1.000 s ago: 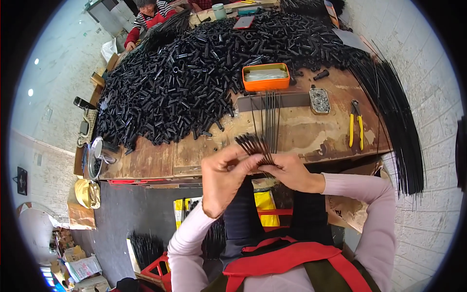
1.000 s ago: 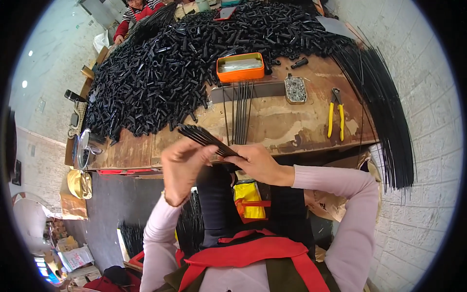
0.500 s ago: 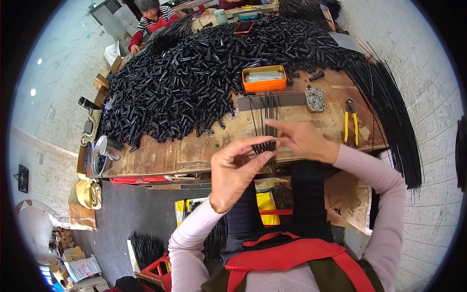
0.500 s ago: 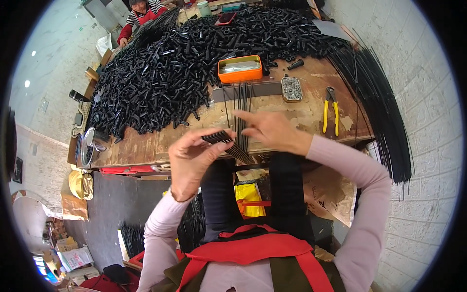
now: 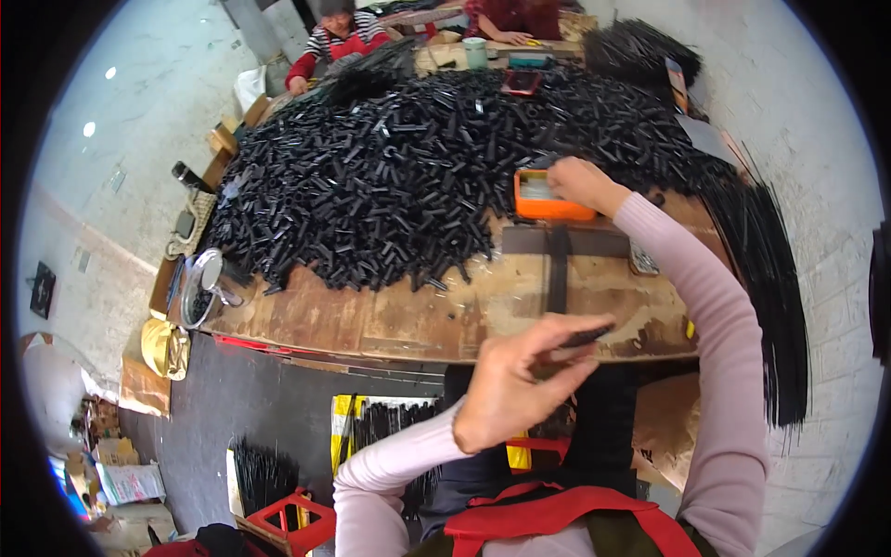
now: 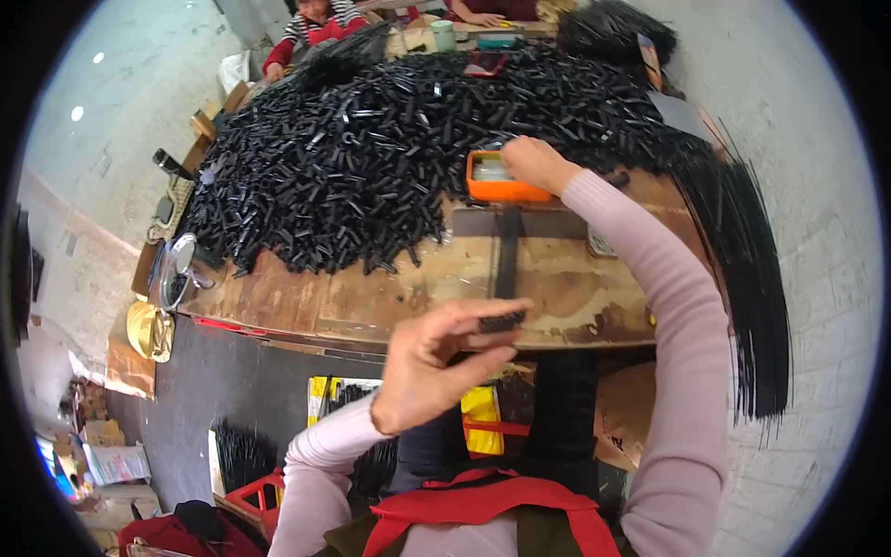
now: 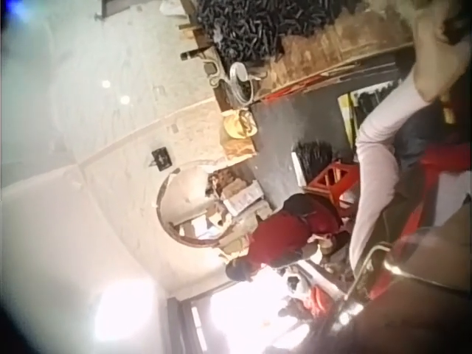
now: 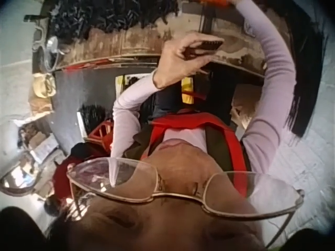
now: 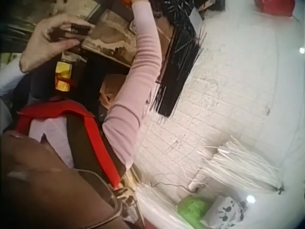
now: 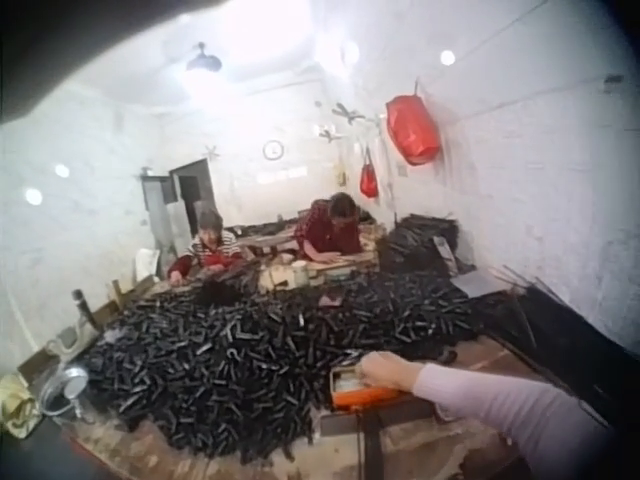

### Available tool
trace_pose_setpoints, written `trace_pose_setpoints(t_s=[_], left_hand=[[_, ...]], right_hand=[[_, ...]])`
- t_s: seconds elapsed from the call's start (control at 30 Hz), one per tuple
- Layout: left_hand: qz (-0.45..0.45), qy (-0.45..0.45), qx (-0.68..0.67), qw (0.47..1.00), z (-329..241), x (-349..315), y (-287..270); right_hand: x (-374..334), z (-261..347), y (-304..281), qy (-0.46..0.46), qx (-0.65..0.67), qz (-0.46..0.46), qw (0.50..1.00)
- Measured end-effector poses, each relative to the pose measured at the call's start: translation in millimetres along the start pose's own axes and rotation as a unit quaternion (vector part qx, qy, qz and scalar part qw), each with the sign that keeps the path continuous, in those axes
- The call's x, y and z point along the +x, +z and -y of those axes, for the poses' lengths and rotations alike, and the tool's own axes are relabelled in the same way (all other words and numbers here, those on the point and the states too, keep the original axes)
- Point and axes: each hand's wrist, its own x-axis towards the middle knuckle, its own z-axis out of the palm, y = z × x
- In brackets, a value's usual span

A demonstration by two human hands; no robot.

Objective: Assembling bundles of black plastic tubes and using pliers to secure or trim them.

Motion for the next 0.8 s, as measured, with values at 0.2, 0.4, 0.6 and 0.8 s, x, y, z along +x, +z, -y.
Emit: trace_pose_setpoints(t_s=[0.2, 0.4, 0.6, 0.8], left_hand=[[-0.036, -0.062, 0.0, 0.997, -14.8, 6.0, 3.9], [-0.055, -0.045, 0.025, 0.997, -9.9, 3.1, 1.4], [-0.055, -0.008, -0.028, 0.998, 0.2, 11.9, 5.9], [-0.113, 0.007, -0.013, 0.994, -9.0, 7.3, -13.5]], right_hand=[[-8.4, 6.9, -5.6, -0.026, 0.012, -0.024, 0.999], [1.1, 3.3, -35.6, 0.152, 0.318, 0.036, 0.935], [-51.0, 44.7, -132.9, 0.149, 0.469, -0.118, 0.862], [-147.9, 184.8, -203.5, -0.13, 0.248, -0.143, 0.949]])
